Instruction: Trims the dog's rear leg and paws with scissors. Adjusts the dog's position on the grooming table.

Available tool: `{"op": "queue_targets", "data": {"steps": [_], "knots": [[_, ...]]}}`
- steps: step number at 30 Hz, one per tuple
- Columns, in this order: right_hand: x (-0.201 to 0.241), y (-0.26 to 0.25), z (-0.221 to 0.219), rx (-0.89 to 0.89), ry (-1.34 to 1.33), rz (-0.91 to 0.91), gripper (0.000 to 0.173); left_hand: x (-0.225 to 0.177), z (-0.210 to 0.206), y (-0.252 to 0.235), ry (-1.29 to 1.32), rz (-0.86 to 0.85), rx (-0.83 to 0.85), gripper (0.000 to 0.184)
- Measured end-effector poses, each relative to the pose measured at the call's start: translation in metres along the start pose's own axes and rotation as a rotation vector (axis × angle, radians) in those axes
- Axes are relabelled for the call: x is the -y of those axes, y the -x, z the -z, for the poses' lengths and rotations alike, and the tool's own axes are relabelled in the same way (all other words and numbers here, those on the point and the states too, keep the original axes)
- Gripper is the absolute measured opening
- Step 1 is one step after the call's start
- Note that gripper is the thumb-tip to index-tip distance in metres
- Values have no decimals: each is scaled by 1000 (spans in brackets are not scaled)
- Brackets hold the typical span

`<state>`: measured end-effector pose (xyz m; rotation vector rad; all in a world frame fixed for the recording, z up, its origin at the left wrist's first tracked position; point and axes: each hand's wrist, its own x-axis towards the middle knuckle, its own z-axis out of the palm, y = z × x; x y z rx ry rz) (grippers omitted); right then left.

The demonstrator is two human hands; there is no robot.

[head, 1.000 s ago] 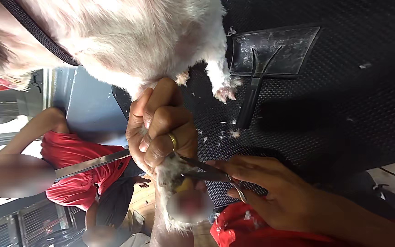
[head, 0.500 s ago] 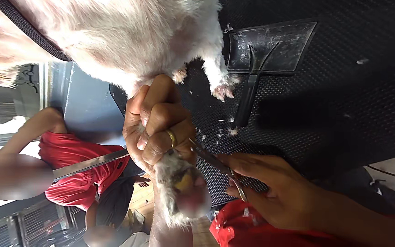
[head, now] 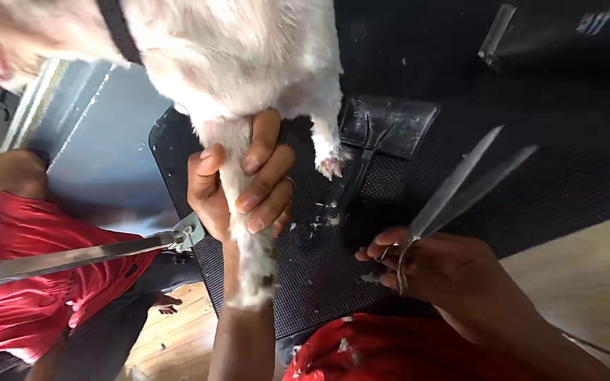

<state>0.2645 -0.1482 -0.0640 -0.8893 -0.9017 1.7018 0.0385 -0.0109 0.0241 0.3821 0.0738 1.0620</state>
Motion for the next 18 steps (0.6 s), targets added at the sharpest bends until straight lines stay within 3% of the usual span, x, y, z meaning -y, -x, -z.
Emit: {"op": "queue_targets", "data": {"steps": [6, 9, 14, 18], "knots": [[19, 7, 20, 118, 99, 166, 9, 6, 26, -7, 153, -82, 227, 27], [28, 12, 18, 266, 245, 223, 15, 13, 37, -12, 286, -105, 324, 28], [45, 19, -15, -39, 511, 166, 24, -1, 39, -11, 184, -43, 300, 27], [76, -36, -20, -249, 585, 137, 41, -18, 36, -1, -25, -66, 192, 25]]}}
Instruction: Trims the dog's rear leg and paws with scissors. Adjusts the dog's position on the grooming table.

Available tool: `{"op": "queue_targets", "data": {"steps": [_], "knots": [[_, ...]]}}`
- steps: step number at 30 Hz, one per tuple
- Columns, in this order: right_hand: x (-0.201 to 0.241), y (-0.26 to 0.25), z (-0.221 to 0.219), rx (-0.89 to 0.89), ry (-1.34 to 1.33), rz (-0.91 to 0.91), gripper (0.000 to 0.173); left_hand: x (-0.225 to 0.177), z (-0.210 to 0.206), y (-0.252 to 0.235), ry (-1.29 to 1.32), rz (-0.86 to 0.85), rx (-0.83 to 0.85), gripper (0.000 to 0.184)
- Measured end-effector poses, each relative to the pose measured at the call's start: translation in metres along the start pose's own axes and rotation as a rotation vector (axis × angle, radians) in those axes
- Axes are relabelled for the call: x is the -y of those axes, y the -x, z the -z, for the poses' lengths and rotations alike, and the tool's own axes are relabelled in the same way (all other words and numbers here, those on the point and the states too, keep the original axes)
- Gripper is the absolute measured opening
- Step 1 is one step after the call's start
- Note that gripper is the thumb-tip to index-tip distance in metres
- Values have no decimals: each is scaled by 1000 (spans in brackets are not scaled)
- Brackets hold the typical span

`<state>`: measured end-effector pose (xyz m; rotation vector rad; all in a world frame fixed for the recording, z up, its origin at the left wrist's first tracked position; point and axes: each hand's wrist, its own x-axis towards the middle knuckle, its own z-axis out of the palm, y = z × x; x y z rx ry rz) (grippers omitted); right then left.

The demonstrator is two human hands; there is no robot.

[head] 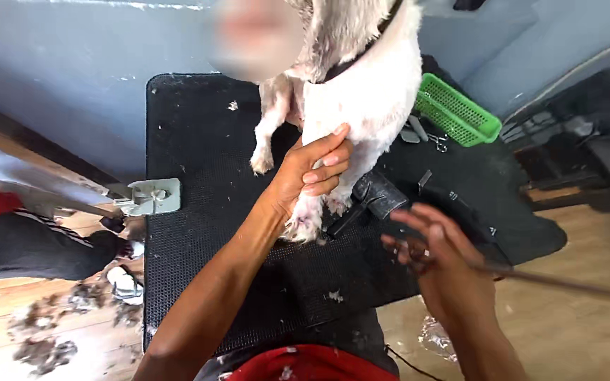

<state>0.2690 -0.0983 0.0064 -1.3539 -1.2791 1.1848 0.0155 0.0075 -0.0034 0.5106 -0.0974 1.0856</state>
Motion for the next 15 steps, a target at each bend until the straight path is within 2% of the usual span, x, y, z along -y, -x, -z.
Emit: {"op": "queue_targets", "data": {"steps": [3, 6, 9, 15], "knots": [[23, -69, -12, 7, -11, -18, 51, -16, -2, 8, -197, -47, -39, 18], [47, -122, -54, 24, -1, 54, 52, -32, -3, 16, -379, -86, -81, 7], [67, -154, -98, -19, -73, 181, 47, -37, -7, 23, -467, -87, -115, 12], [72, -183, -124, -104, -211, 242, 32, -32, -22, 17, -459, -189, -103, 15]]}}
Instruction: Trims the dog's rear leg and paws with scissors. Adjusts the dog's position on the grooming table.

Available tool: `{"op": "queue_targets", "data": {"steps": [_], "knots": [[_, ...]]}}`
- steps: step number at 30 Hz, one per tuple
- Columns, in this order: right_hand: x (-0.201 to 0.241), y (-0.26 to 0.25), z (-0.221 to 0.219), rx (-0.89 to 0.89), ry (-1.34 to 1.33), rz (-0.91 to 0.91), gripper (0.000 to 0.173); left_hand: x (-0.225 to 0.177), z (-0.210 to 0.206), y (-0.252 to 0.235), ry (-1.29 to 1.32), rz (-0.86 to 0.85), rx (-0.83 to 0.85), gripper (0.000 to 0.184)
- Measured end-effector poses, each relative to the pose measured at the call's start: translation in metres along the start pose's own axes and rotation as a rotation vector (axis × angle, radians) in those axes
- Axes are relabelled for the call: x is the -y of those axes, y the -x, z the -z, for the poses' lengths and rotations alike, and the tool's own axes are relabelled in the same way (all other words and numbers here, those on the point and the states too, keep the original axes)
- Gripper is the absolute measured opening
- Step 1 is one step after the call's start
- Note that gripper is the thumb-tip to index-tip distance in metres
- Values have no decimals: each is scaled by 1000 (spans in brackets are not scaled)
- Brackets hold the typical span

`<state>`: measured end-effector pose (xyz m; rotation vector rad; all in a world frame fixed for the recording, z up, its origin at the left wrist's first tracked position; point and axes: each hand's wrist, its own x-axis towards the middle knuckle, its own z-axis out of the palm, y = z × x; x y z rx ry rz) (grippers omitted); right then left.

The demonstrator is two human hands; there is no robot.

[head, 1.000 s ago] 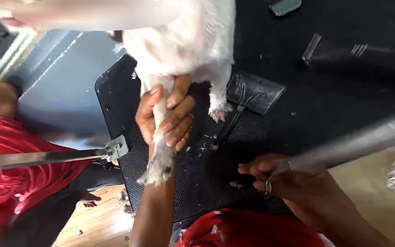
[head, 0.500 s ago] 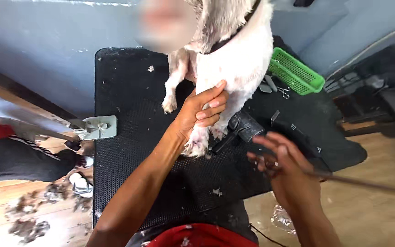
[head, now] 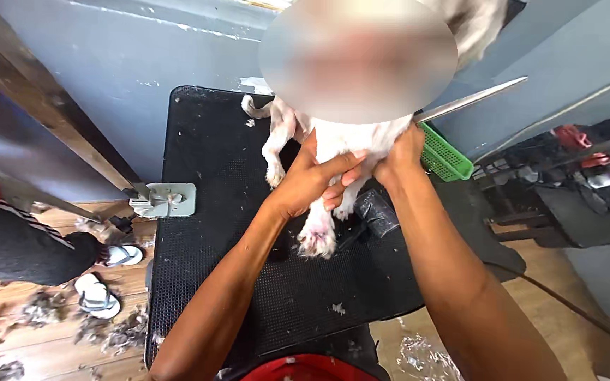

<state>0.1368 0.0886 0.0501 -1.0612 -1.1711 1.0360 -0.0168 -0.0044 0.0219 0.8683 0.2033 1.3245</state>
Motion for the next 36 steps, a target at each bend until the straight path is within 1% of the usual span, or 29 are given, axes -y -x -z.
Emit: {"op": "queue_targets", "data": {"steps": [2, 4, 6, 8, 11, 14, 16, 17, 19, 20, 21, 23, 24, 25, 27, 28, 29, 30, 32, 33, 34, 36], "knots": [[-4, -5, 0, -35, -28, 50, 23, 0, -8, -4, 30, -51, 20, 18], [-7, 0, 4, -74, -24, 98, 21, 2, -16, -7, 109, -90, 41, 18], [-7, 16, 12, -73, 25, 137, 20, 5, -22, -7, 174, -110, 41, 16], [-9, 38, 25, -45, 145, 165, 22, 2, -26, -6, 169, -128, 22, 17], [-5, 90, 49, 52, 289, 127, 21, -5, -32, -3, 87, -171, 1, 22], [6, 147, 58, 184, 299, 30, 18, -12, -40, -1, 3, -203, -13, 22], [15, 175, 58, 284, 317, -24, 29, -14, -43, 0, -46, -223, -24, 22], [18, 184, 57, 299, 298, -10, 32, -15, -43, 0, -87, -249, -45, 23], [26, 192, 57, 240, 285, 80, 30, -13, -40, 3, -236, -339, -100, 30], [35, 189, 57, 204, 293, 130, 31, -11, -33, 8, -321, -356, -75, 39], [45, 183, 56, 175, 294, 159, 35, -7, -25, 12, -330, -338, -60, 40], [70, 163, 57, 160, 275, 150, 44, 9, -10, 15, -283, -199, -125, 13], [81, 152, 54, 147, 266, 136, 46, 12, -3, 15, -322, -169, -108, 10], [92, 143, 49, 134, 261, 122, 49, 12, 0, 18, -424, -159, -137, 12], [105, 119, 34, 119, 257, 99, 57, 8, -1, 21, -786, -187, -286, 40], [108, 107, 24, 120, 276, 75, 60, 8, 0, 24, -917, -203, -318, 51], [108, 96, 15, 113, 294, 46, 62, 9, 2, 31, -986, -232, -322, 59], [104, 86, 6, 85, 306, 17, 65, 10, 3, 39, -1022, -253, -322, 61], [91, 72, -8, -2, 310, -12, 64, 4, 0, 60, -1083, -227, -309, 53], [85, 65, -10, -11, 281, -10, 64, -3, -4, 68, -1088, -173, -299, 45], [77, 58, -11, -8, 225, 5, 63, -5, -6, 73, -1092, -162, -313, 38], [65, 45, -11, 17, 122, 7, 65, -4, -4, 76, -1132, -198, -366, 35]]}}
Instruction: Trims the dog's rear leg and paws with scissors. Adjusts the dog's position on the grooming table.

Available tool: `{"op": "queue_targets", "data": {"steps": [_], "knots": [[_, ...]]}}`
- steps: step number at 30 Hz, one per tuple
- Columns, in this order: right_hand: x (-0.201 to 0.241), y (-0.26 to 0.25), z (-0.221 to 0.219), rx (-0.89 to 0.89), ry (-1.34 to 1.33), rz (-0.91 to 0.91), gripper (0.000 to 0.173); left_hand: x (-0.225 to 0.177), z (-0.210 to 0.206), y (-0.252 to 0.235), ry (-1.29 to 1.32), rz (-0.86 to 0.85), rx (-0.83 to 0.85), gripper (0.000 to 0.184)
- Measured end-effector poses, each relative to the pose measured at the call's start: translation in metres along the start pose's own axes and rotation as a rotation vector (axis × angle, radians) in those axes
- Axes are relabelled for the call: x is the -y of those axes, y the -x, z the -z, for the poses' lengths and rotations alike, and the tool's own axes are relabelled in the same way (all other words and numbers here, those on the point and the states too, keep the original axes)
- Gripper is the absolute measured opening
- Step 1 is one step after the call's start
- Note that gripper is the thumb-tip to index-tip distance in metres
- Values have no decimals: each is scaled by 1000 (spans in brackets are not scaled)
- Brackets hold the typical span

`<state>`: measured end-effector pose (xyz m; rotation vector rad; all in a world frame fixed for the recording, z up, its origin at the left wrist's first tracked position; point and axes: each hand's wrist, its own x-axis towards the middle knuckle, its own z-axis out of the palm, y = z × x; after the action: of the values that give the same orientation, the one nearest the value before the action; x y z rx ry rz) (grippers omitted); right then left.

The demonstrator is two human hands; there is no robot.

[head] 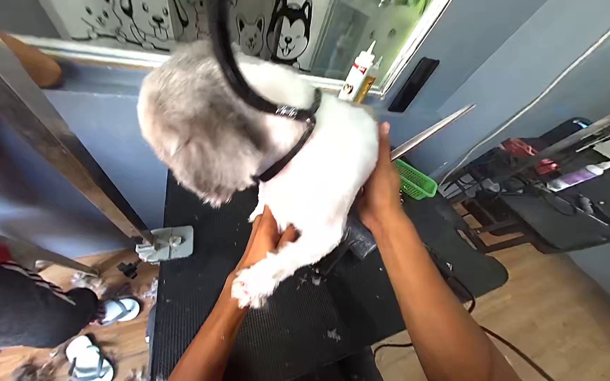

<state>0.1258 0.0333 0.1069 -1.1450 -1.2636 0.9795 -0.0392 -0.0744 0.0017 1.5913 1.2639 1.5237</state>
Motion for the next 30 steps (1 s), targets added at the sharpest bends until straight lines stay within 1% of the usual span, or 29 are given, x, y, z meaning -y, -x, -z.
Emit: {"op": "queue_targets", "data": {"steps": [2, 3, 5, 6, 7, 8, 10, 11, 12, 13, 14, 15, 16, 18, 19, 20, 21, 23, 24, 25, 27, 28, 29, 30], "knots": [[-1, -11, -6, 28, -44, -37, 69, 6, 4, 3, -55, 24, -48, 37], [2, -16, -12, 43, -43, -48, 67, 8, 6, 5, -85, 17, -69, 36], [5, -26, -23, 109, -34, -73, 66, 16, 12, 7, -129, -65, -94, 33], [2, -33, -29, 154, -34, -72, 66, 16, 15, 11, -127, -48, -95, 32], [1, -40, -36, 182, -40, -67, 66, 14, 17, 18, -119, 23, -81, 31], [3, -44, -44, 206, -37, -74, 64, 11, 19, 28, -109, 143, -47, 28], [15, -50, -60, 258, 26, -82, 59, 5, 24, 49, -94, 512, 110, 29], [19, -55, -69, 305, 78, -77, 56, 13, 18, 53, -109, 596, 161, 30], [20, -59, -80, 373, 133, -64, 51, 28, 6, 65, -140, 565, 131, 31], [19, -64, -90, 438, 172, -54, 48, 29, 0, 75, -209, 540, 150, 36], [2, -76, -96, 514, 169, 19, 50, 20, -5, 75, -258, 502, 153, 39], [-15, -85, -99, 531, 171, 70, 53, 10, -7, 72, -279, 377, 136, 42], [-24, -92, -98, 512, 193, 50, 56, 11, -10, 69, -304, 187, 78, 47], [-34, -102, -87, 454, 245, -9, 60, 16, -12, 59, -299, -40, 17, 46], [-38, -107, -76, 427, 252, -22, 62, 16, -12, 53, -249, -85, 42, 49], [-37, -110, -61, 408, 247, -25, 62, 13, -12, 48, -165, -86, 85, 53], [-32, -110, -43, 402, 231, -27, 62, 8, -13, 40, -60, -75, 126, 50], [-4, -104, 4, 388, 243, -10, 60, -8, -17, 21, 237, 12, 211, 33], [12, -100, 31, 353, 270, 13, 58, -15, -18, 14, 371, 68, 259, 22], [28, -95, 60, 316, 302, 46, 57, -18, -17, 7, 466, 114, 310, 15], [62, -82, 124, 257, 348, 116, 57, -17, -18, -4, 630, 171, 367, 11], [80, -73, 156, 234, 361, 139, 56, -16, -19, -7, 755, 191, 381, 8], [96, -65, 190, 224, 376, 178, 52, -14, -21, -9, 874, 204, 397, 6], [109, -58, 228, 259, 412, 243, 45, -12, -23, -12, 979, 224, 417, 7]]}}
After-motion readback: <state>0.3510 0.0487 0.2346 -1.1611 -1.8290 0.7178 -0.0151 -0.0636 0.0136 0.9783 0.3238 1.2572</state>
